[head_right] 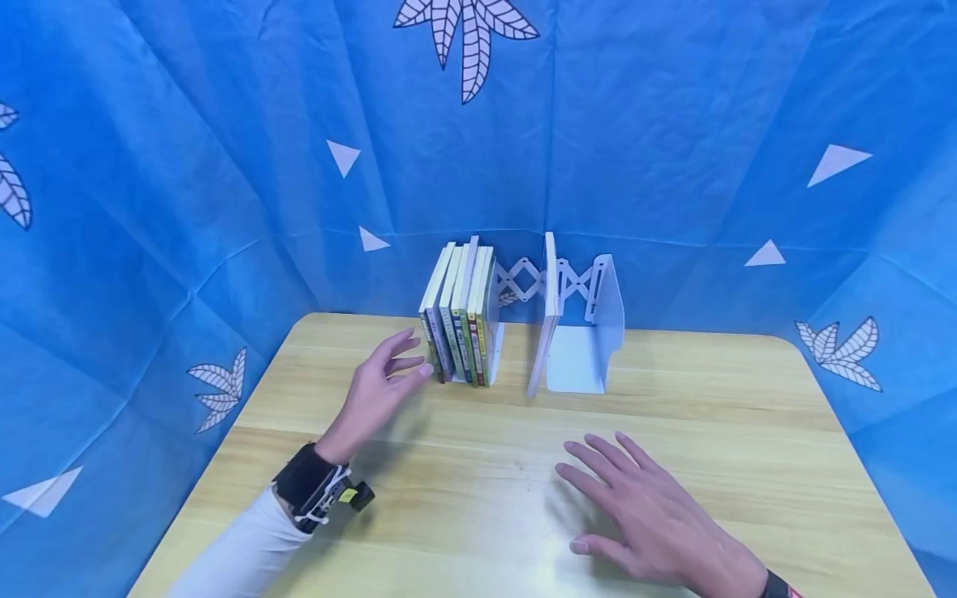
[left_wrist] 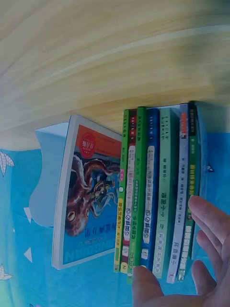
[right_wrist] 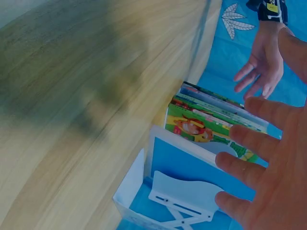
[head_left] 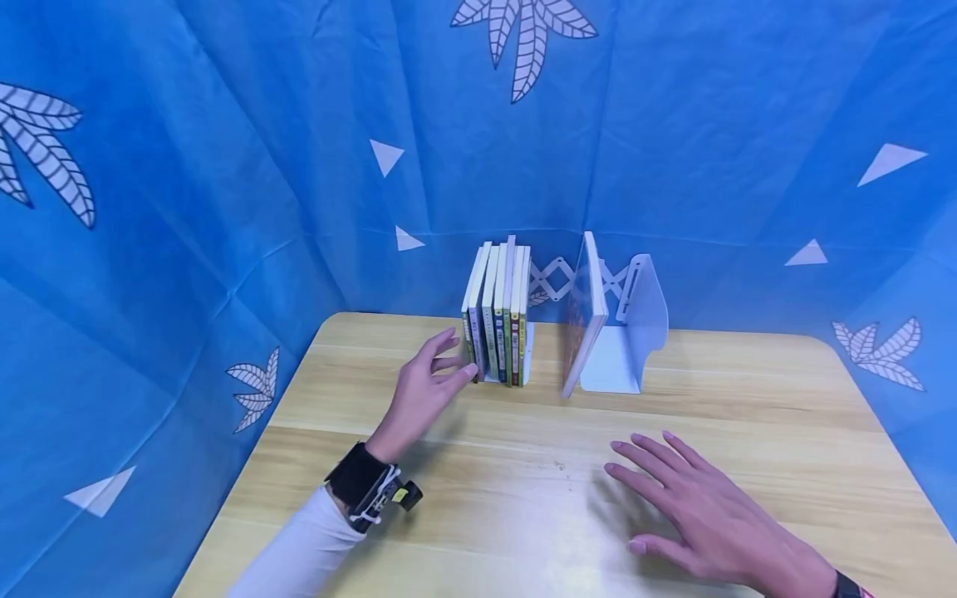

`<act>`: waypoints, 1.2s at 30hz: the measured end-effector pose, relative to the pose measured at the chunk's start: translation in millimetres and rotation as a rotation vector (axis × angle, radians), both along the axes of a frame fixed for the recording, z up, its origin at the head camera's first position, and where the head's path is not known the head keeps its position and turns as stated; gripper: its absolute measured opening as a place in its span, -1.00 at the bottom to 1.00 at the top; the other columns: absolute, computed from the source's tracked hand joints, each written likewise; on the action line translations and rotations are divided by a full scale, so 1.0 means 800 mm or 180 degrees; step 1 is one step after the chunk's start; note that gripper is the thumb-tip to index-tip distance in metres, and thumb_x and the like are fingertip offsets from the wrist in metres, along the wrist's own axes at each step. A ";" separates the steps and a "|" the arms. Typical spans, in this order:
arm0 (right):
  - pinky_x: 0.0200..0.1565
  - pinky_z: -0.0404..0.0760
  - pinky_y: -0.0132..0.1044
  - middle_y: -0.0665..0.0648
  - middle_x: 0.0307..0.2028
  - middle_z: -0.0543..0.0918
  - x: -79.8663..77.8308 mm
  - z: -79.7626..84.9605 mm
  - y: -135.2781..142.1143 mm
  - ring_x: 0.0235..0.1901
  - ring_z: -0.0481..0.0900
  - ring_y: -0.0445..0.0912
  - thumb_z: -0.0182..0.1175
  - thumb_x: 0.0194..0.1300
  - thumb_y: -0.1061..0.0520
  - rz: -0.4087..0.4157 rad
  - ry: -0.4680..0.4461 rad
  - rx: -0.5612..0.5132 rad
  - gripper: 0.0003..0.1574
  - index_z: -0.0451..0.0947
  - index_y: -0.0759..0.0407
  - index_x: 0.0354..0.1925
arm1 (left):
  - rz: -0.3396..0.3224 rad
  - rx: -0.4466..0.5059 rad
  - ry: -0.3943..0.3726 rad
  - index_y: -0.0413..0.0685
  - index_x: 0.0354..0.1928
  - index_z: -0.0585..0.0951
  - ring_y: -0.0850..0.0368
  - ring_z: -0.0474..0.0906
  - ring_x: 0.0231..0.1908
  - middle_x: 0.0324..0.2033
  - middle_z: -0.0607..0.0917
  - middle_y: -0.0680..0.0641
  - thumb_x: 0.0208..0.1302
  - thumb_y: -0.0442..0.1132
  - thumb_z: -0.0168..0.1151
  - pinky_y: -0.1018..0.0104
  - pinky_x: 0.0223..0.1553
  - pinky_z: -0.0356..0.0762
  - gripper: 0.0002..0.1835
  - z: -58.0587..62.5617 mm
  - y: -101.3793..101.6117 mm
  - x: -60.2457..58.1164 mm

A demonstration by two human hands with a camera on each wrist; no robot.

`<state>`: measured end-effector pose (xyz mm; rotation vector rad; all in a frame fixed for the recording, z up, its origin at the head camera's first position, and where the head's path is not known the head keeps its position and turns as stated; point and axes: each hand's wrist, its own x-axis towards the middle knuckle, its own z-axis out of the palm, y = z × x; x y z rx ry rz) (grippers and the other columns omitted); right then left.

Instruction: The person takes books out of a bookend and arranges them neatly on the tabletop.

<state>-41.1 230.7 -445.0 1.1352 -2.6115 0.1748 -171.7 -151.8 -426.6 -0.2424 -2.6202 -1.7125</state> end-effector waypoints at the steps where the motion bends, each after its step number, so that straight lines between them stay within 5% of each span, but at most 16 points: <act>1: 0.68 -0.39 -0.37 0.01 0.48 0.47 0.000 -0.001 0.000 0.42 0.42 0.03 0.28 0.25 -0.50 0.0009 0.0008 -0.0015 0.04 0.28 -0.21 0.55 | 0.0016 0.0016 -0.0008 0.12 0.57 0.28 -0.13 0.63 0.28 0.42 0.52 -0.11 0.35 0.06 0.41 0.04 0.23 0.71 -0.17 -0.001 0.002 -0.002; 13: 0.68 -0.34 -0.35 0.05 0.47 0.49 0.001 -0.005 0.003 0.41 0.44 0.06 0.32 0.22 -0.48 0.0019 0.0057 -0.0069 0.05 0.30 -0.18 0.55 | 0.0169 -0.0028 0.0117 -0.07 0.52 0.34 -0.19 0.64 0.27 0.35 0.59 -0.23 0.40 -0.10 0.35 0.08 0.23 0.70 -0.28 -0.007 0.024 -0.015; 24: 0.69 -0.30 -0.33 0.08 0.45 0.51 0.002 -0.013 0.004 0.39 0.45 0.07 0.28 0.25 -0.49 0.0048 0.0089 -0.0114 0.05 0.30 -0.14 0.55 | 0.0234 -0.0378 0.0497 -0.23 0.54 0.28 -0.16 0.58 0.33 0.35 0.56 -0.34 0.54 -0.29 0.12 0.15 0.29 0.62 -0.40 -0.013 0.053 -0.025; 28: 0.69 -0.32 -0.33 0.08 0.44 0.52 0.004 -0.015 0.004 0.38 0.47 0.07 0.24 0.27 -0.52 0.0011 0.0084 -0.0083 0.03 0.30 -0.15 0.55 | 0.0302 -0.0675 0.0645 -0.20 0.55 0.25 -0.15 0.67 0.23 0.30 0.61 -0.34 0.58 -0.32 0.05 0.15 0.17 0.73 -0.43 -0.017 0.060 -0.029; 32: 0.69 -0.35 -0.34 0.07 0.43 0.53 0.005 -0.018 0.003 0.37 0.50 0.08 0.26 0.25 -0.51 -0.0019 0.0072 -0.0040 0.04 0.32 -0.15 0.54 | 0.0275 -0.0810 0.0563 -0.18 0.58 0.13 -0.19 0.78 -0.01 0.15 0.70 -0.37 0.60 -0.32 -0.03 0.09 -0.07 0.83 -0.41 -0.021 0.068 -0.033; 36: 0.68 -0.36 -0.35 0.06 0.42 0.54 0.006 -0.019 0.002 0.36 0.52 0.08 0.29 0.23 -0.50 -0.0030 0.0051 -0.0021 0.04 0.34 -0.14 0.53 | 0.0237 -0.0721 0.0392 -0.18 0.59 0.00 -0.24 0.76 -0.02 0.11 0.69 -0.42 0.62 -0.31 -0.08 0.02 -0.07 0.82 -0.37 -0.026 0.075 -0.036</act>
